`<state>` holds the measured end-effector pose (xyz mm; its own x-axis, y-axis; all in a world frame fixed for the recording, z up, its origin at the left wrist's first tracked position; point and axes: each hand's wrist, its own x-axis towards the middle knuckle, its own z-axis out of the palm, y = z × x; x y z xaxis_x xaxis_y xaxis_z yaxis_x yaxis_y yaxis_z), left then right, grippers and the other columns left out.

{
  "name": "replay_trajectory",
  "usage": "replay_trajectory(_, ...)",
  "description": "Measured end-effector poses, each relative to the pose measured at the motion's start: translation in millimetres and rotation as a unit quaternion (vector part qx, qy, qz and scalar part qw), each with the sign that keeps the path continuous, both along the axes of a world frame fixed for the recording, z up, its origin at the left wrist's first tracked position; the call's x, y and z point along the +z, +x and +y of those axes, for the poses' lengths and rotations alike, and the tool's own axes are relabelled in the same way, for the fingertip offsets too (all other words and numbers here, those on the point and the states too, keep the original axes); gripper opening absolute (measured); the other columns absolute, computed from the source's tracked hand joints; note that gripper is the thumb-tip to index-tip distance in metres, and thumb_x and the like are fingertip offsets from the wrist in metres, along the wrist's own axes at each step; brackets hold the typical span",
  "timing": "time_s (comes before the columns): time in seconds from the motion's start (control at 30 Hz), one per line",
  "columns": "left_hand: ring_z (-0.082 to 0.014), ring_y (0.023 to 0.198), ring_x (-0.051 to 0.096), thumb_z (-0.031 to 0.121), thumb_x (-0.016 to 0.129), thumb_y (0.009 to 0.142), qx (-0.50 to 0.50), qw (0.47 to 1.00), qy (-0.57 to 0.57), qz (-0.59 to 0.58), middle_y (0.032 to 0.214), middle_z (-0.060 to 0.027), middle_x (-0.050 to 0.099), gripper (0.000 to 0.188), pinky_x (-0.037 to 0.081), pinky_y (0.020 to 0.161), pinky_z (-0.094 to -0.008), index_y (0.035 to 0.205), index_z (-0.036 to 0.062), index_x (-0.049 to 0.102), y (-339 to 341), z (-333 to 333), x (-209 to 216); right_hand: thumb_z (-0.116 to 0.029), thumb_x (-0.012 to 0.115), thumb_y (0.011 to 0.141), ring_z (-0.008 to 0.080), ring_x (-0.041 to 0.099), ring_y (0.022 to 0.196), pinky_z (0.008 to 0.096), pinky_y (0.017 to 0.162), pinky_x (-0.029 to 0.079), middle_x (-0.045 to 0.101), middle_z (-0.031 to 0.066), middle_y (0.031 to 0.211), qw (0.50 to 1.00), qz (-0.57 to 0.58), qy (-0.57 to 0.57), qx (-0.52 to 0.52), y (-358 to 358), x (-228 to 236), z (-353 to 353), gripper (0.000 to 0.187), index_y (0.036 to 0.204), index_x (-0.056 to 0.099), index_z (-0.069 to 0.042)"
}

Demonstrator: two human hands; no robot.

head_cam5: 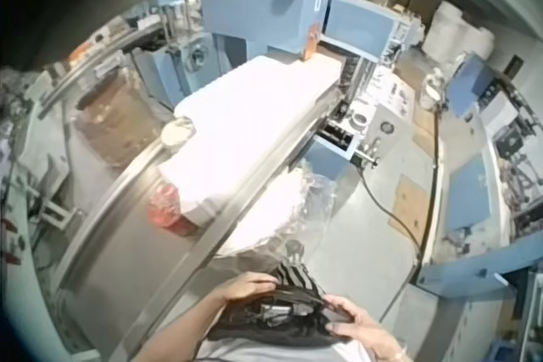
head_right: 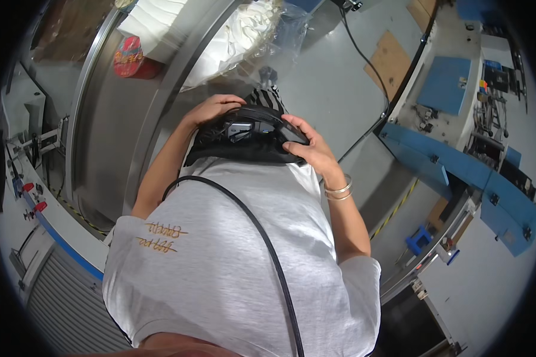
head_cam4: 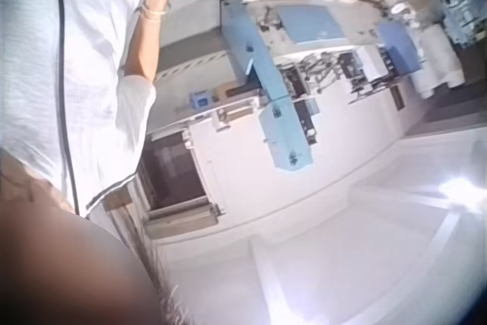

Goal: Sort fan-folded paper products and place them onto a moving conveyor belt.

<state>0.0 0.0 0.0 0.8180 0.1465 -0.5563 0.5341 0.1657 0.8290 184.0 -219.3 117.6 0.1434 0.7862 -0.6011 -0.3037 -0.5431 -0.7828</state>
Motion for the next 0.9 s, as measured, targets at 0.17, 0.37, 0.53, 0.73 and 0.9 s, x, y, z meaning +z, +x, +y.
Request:
replay_trajectory(0.17, -0.0077, 0.092, 0.054, 0.022, 0.055, 0.093, -0.004, 0.999, 0.01, -0.054, 0.101, -0.0013, 0.062, 0.031, 0.043, 0.083, -0.0223, 0.116, 0.0011, 0.059, -5, 3, -1, 0.001, 0.062, 0.076, 0.011, 0.046, 0.11, 0.0227, 0.097, 0.034, 0.052, 0.0003, 0.119, 1.0, 0.001, 0.013, 0.005, -4, 4, 3, 0.058, 0.132, 0.048, -0.005)
replay_trajectory(0.37, -0.0088, 0.095, 0.054, 0.024, 0.055, 0.093, 0.002, 0.997, 0.012, -0.075, 0.103, -0.0026, 0.062, 0.032, 0.043, 0.084, -0.0236, 0.116, 0.001, 0.058, -7, 3, 12, 0.0, 0.063, 0.075, 0.0123, 0.046, 0.113, 0.0239, 0.099, 0.033, 0.051, 0.0014, 0.123, 0.999, -0.002, 0.032, 0.015, -2, -2, 1, 0.06, 0.133, 0.047, -0.005)
replay_trajectory(0.53, -0.0099, 0.096, 0.054, 0.024, 0.054, 0.094, -0.002, 0.997, 0.031, -0.07, 0.104, -0.0044, 0.062, 0.032, 0.043, 0.085, -0.0246, 0.116, 0.0012, 0.058, -8, 2, 12, 0.0, 0.063, 0.075, 0.0122, 0.046, 0.112, 0.0237, 0.099, 0.033, 0.051, 0.0014, 0.123, 0.999, 0.003, 0.029, 0.02, -1, -1, 2, 0.06, 0.133, 0.047, -0.005)
replay_trajectory(0.73, -0.0107, 0.097, 0.055, 0.023, 0.053, 0.094, -0.004, 0.997, 0.044, -0.062, 0.105, -0.0052, 0.063, 0.031, 0.042, 0.087, -0.0246, 0.116, 0.0014, 0.059, -11, 1, 9, 0.001, 0.063, 0.076, 0.0114, 0.046, 0.11, 0.0231, 0.097, 0.033, 0.052, 0.0007, 0.12, 0.999, 0.011, 0.02, 0.027, -2, -1, 4, 0.06, 0.133, 0.047, -0.005)
replay_trajectory(0.9, -0.0113, 0.097, 0.056, 0.025, 0.053, 0.094, -0.001, 0.998, 0.043, -0.036, 0.105, -0.0052, 0.064, 0.032, 0.042, 0.088, -0.0245, 0.115, 0.0012, 0.059, -12, -1, 5, 0.002, 0.062, 0.077, 0.0106, 0.047, 0.107, 0.0221, 0.095, 0.035, 0.052, 0.0004, 0.118, 0.999, -0.004, 0.023, 0.036, -3, -3, 6, 0.058, 0.132, 0.047, -0.005)
